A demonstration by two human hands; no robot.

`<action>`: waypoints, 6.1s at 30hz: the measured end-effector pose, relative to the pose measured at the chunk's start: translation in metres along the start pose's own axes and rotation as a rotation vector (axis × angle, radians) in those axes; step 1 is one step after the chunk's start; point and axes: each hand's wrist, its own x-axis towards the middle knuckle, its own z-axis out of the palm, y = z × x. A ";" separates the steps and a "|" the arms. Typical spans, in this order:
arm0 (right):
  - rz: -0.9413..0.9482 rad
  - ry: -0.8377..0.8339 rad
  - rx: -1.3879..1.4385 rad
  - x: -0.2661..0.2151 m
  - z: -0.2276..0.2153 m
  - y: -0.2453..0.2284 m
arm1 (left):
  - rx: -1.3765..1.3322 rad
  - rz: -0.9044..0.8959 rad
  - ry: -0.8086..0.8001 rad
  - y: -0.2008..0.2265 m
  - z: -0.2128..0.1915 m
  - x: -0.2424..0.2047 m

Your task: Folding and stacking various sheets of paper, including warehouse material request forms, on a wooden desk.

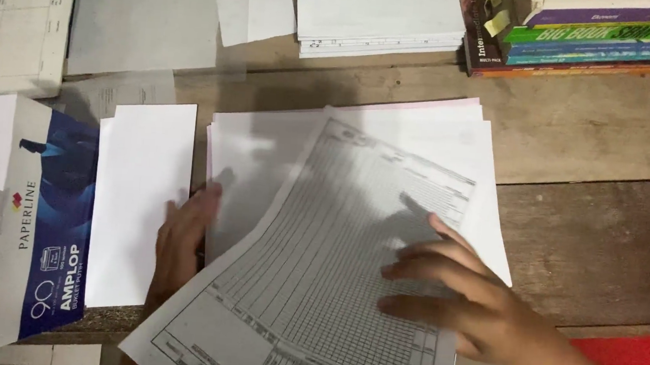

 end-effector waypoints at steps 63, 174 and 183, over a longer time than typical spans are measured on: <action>0.981 0.410 0.513 -0.029 -0.047 0.062 | 0.353 0.922 0.051 0.122 0.020 0.008; 0.840 0.639 0.471 0.038 -0.029 0.121 | -0.455 -0.239 0.124 0.076 -0.020 0.105; 0.873 0.627 0.435 0.036 -0.031 0.121 | -0.523 -0.193 0.130 0.073 -0.018 0.106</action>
